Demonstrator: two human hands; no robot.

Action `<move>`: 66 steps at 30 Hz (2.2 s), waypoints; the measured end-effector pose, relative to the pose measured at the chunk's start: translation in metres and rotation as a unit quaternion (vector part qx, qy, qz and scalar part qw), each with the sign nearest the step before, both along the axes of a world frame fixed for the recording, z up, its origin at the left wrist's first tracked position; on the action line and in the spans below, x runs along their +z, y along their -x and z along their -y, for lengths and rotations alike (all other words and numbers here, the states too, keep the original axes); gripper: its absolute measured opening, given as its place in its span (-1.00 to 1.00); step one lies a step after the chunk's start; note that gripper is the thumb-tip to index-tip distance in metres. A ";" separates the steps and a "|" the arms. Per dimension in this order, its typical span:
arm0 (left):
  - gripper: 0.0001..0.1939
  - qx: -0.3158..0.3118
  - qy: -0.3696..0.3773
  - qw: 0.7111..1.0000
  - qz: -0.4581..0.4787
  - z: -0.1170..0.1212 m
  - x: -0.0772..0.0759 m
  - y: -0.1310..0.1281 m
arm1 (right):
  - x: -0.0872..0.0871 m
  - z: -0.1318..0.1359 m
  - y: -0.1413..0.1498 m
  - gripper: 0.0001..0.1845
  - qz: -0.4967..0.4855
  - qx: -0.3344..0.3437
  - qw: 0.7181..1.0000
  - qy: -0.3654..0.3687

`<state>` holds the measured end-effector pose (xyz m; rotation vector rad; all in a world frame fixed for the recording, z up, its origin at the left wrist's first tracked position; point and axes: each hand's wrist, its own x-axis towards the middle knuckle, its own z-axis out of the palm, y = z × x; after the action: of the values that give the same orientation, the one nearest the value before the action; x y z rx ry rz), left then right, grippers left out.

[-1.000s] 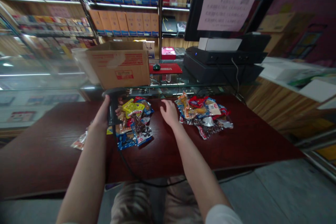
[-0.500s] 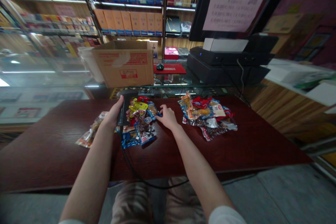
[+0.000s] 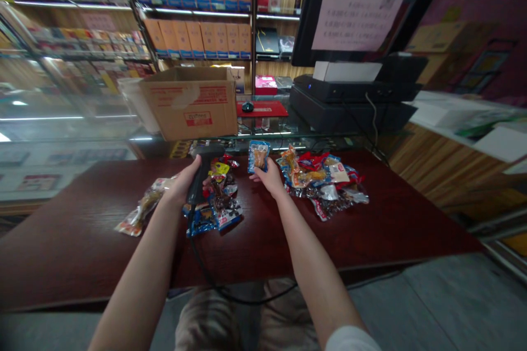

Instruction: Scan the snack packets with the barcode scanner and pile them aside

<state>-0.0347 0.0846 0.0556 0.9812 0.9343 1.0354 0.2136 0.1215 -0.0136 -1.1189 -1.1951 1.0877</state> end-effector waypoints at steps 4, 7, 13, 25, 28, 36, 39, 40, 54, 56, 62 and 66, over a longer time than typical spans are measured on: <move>-0.37 -0.066 -0.016 0.998 0.002 0.003 -0.001 -0.009 | 0.006 0.006 0.003 -0.54 0.010 -0.002 0.999 -0.031; -0.37 -0.105 -0.043 0.994 0.009 0.007 -0.001 -0.014 | 0.010 0.010 0.007 -0.58 0.048 0.010 0.998 -0.047; -0.40 -0.119 -0.077 0.990 0.011 0.011 0.000 -0.023 | 0.018 0.019 0.016 -0.65 0.121 0.025 0.991 -0.043; -0.41 0.019 0.022 0.997 -0.077 0.001 0.001 -0.003 | 0.045 0.027 -0.037 -0.60 0.347 -0.288 0.888 -0.088; -0.43 0.044 0.037 0.994 -0.096 -0.003 -0.002 0.000 | 0.055 0.034 -0.070 -0.67 0.387 -0.414 0.822 -0.056; -0.41 0.056 -0.012 0.996 -0.071 -0.017 -0.026 -0.009 | 0.047 0.039 -0.092 -0.59 0.395 -0.503 0.769 0.006; -0.42 0.033 -0.037 0.997 -0.064 -0.017 -0.034 -0.020 | 0.046 0.039 -0.087 -0.69 0.405 -0.507 0.761 -0.023; -0.42 0.026 -0.040 0.997 -0.059 -0.017 -0.035 -0.025 | 0.048 0.039 -0.086 -0.72 0.409 -0.511 0.755 -0.038; -0.38 0.046 -0.038 0.998 0.011 -0.009 -0.002 0.015 | 0.025 0.026 -0.007 -0.54 0.361 0.027 0.932 -0.015; -0.38 0.034 -0.022 0.999 0.018 -0.010 0.000 0.027 | 0.019 0.027 0.002 -0.44 0.366 0.110 0.923 0.034; -0.35 -0.009 0.029 0.999 -0.015 -0.011 -0.002 0.028 | 0.012 0.029 0.018 -0.61 0.320 0.164 0.931 0.055; -0.35 -0.031 0.019 0.998 -0.047 -0.011 -0.003 0.019 | 0.013 0.027 0.019 -0.76 0.228 0.134 0.963 0.061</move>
<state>-0.0538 0.0953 0.0525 1.0286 0.9921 0.9230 0.1947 0.0944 -0.0004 -1.3804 -1.6973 1.1530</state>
